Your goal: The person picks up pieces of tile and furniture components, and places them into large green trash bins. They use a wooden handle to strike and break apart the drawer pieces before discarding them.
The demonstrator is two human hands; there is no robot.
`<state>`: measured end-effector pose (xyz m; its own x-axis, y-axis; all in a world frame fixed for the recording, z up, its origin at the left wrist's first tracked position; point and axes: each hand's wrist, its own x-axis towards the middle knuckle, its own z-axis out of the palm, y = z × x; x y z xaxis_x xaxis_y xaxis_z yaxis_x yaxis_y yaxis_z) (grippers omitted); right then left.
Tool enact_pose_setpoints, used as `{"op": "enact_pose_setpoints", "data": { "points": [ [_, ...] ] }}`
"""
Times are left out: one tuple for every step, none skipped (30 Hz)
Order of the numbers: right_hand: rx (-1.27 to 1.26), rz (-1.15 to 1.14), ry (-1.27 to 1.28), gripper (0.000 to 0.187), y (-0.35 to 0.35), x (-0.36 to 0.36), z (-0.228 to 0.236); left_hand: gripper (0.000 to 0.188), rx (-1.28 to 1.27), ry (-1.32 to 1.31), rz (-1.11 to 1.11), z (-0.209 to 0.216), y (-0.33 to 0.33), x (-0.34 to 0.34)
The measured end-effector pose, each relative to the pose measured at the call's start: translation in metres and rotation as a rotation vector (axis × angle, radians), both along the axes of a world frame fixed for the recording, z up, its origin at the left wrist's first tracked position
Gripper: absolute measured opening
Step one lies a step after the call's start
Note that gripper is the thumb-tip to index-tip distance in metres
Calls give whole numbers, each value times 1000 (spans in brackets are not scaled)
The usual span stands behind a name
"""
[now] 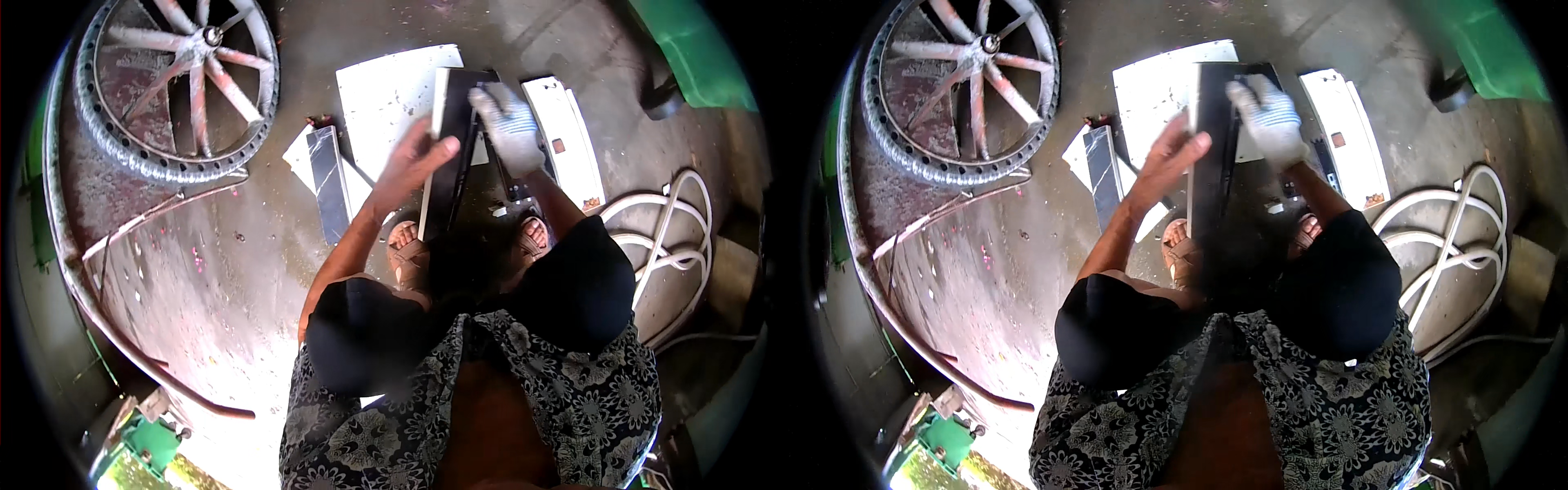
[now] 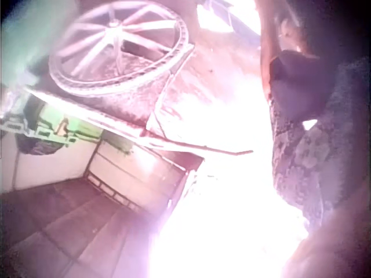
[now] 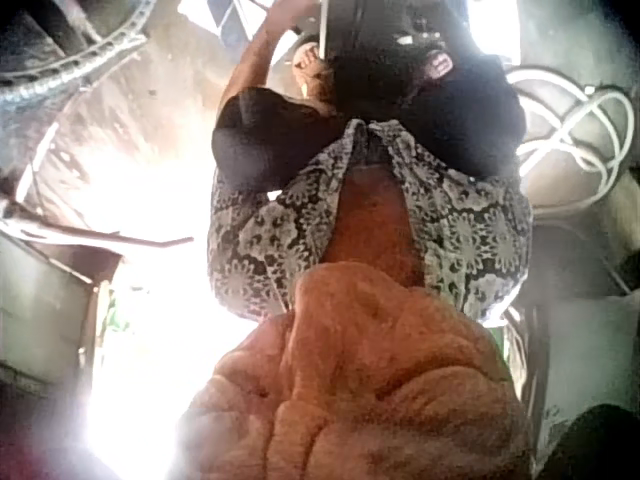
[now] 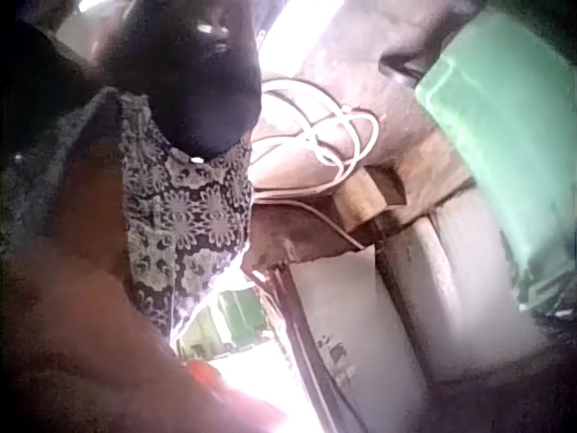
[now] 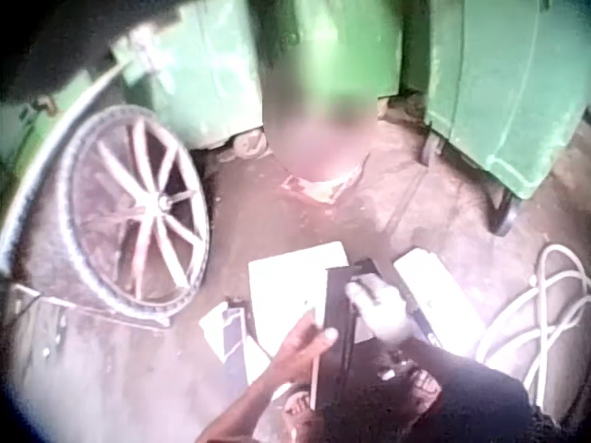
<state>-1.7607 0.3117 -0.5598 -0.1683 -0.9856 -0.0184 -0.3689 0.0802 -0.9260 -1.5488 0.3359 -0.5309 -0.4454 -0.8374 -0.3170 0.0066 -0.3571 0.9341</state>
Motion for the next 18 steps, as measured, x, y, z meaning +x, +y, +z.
{"op": "enact_pose_setpoints", "data": {
  "points": [
    [75, -33, 21, 54, 2, -11, 3, 80, 87, 26, -41, -6, 4, -2],
    [72, -133, 0, 58, 3, -18, -19, 80, 91, 35, -46, -14, 3, -3],
    [74, -142, 8, 58, 3, -23, -31, 85, 118, -44, -166, -26, 4, -5],
    [132, -120, -136, 59, 2, -26, -40, 91, 146, -129, -284, -43, 6, -6],
    [163, -56, -221, 61, 2, -9, -46, 91, 63, -186, -285, -99, 22, 31],
    [201, -49, -248, 62, 5, -26, -56, 87, 173, -64, -283, -107, 22, 24],
    [-33, 237, 480, 62, 16, -63, -78, 82, 282, 66, -282, -108, 20, 9],
    [-413, 281, 1207, 63, 26, -92, -103, 66, 427, -81, -145, -111, 23, -13],
    [-146, 307, 851, 65, 22, -81, -108, 51, 454, -37, -158, -112, 23, -10],
    [107, 212, 433, 68, 21, -80, -106, 41, 452, -9, -171, -115, 26, -9],
    [287, 39, 121, 71, 20, -79, -102, 41, 494, -28, -226, -128, 25, 4],
    [363, 122, 117, 68, 16, -71, -84, 43, 478, -80, -136, -142, 31, 33],
    [452, 150, 143, 65, 23, -91, -59, 45, 452, -56, -135, -133, 33, 25],
    [352, 41, 196, 58, 30, -126, -98, 48, 531, -26, -73, -140, 35, 20],
    [421, 37, 249, 56, 32, -146, -102, 50, 609, -14, 21, -143, 38, 31],
    [504, 52, 306, 53, 35, -165, -98, 53, 690, 11, 19, -139, 41, 45],
    [593, 44, 375, 51, 43, -195, -97, 57, 783, 48, -6, -132, 42, 44],
    [681, 15, 438, 49, 58, -232, -100, 48, 894, 69, 14, -100, 40, 20]
  ]
}}
